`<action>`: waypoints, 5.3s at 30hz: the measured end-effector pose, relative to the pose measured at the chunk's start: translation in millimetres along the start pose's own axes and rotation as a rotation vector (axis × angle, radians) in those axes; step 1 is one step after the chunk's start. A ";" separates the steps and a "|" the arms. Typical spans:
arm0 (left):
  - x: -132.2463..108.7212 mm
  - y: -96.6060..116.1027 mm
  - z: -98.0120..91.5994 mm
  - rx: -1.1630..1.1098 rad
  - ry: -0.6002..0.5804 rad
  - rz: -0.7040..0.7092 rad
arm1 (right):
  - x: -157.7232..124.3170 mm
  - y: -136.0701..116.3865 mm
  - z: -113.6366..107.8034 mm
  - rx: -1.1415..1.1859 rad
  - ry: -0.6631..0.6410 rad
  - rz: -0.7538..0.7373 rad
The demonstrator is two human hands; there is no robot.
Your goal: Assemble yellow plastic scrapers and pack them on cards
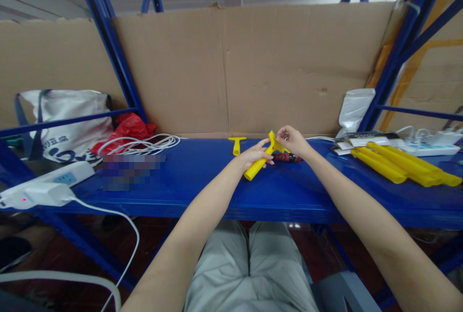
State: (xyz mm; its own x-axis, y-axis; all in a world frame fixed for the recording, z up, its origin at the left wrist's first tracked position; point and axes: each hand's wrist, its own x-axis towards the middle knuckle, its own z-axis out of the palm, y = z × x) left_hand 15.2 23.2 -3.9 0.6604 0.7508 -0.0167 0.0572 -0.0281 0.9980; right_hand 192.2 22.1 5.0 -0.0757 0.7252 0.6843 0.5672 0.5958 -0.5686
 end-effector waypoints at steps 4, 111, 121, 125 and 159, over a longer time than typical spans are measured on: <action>1.2 -1.0 -1.3 0.015 -0.001 -0.010 | 0.0 -1.6 1.5 0.007 -0.011 -0.011; 4.3 7.4 -2.1 -0.360 0.559 -0.070 | -7.3 -8.5 -41.5 0.354 -0.021 0.377; 7.1 3.5 -5.6 -0.371 0.411 -0.100 | -1.4 -18.8 -47.3 0.582 0.407 0.385; 9.1 0.8 -6.1 -0.334 0.399 -0.146 | 2.2 -18.6 -49.5 0.623 0.570 0.396; 9.9 -5.1 -6.9 -0.332 0.146 -0.193 | 5.4 3.9 -56.9 0.538 0.623 0.253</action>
State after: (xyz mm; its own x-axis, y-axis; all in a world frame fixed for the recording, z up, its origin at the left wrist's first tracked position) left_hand 16.2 35.3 -8.7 0.5464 0.8079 -0.2209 -0.0905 0.3191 0.9434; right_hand 240.7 8.6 32.4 0.5541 0.6303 0.5438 0.0285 0.6385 -0.7691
